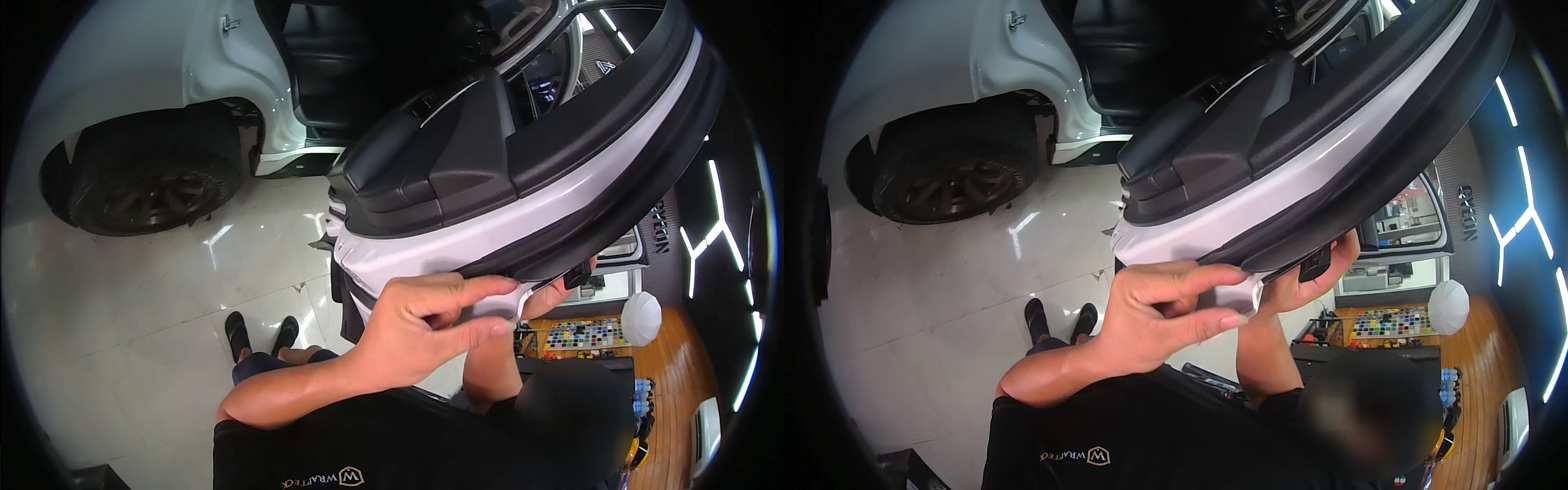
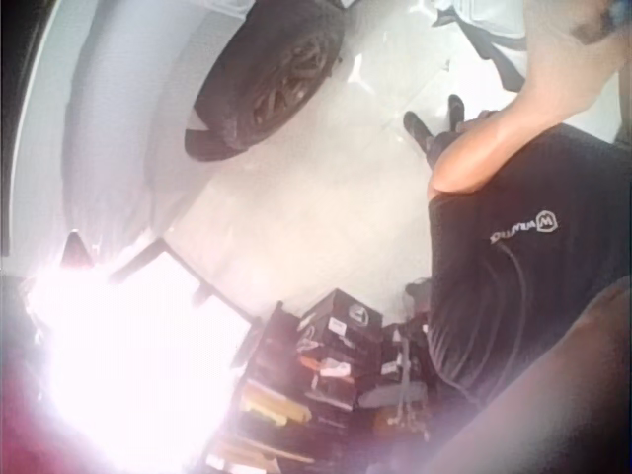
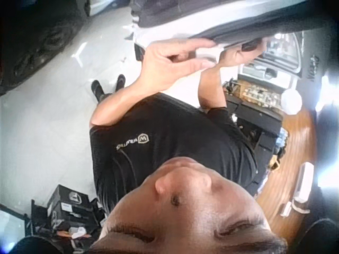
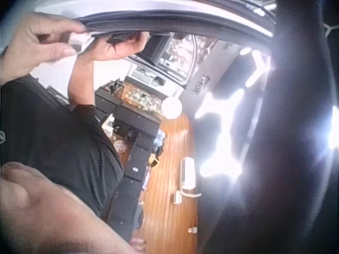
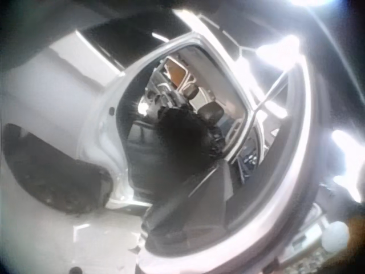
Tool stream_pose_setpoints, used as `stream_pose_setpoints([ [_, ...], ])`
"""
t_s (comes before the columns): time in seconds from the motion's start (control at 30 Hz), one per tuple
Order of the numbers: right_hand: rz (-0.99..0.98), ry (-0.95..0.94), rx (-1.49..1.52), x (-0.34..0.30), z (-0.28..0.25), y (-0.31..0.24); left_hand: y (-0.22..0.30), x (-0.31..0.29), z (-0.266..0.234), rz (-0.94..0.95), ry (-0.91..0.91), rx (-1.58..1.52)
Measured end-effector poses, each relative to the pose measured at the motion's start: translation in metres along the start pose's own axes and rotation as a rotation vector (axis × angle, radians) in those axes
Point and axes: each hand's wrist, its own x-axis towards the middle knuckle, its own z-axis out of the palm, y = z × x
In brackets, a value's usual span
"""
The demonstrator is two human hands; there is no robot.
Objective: The person removes the old weatherstripping from a white car door using a red plastic pry tool. They then align and press a new black rubber weatherstripping into the door frame, securing it along the entire edge.
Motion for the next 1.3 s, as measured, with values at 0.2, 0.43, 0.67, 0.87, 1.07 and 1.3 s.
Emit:
stream_pose_setpoints([
  [0.2,0.019,0.068,-0.027,-0.004,0.001,0.009,0.001,0.013,-0.004,0.170,-0.007,0.059],
  [0.43,0.019,-0.050,-0.053,-0.004,-0.013,0.004,0.012,0.033,-0.009,0.138,-0.001,0.095],
  [0.67,0.022,-0.046,-0.031,-0.002,0.002,0.013,0.013,0.048,-0.021,0.141,-0.066,0.089],
  [0.87,0.029,-0.049,-0.092,-0.008,0.002,0.015,0.008,0.056,-0.024,0.236,-0.140,0.068],
  [1.07,0.037,-0.043,-0.084,-0.013,0.014,0.025,0.013,0.052,-0.026,0.186,-0.144,0.133],
  [1.3,0.025,-0.048,-0.105,0.000,0.009,0.001,0.018,0.044,-0.016,0.204,-0.089,0.201],
])
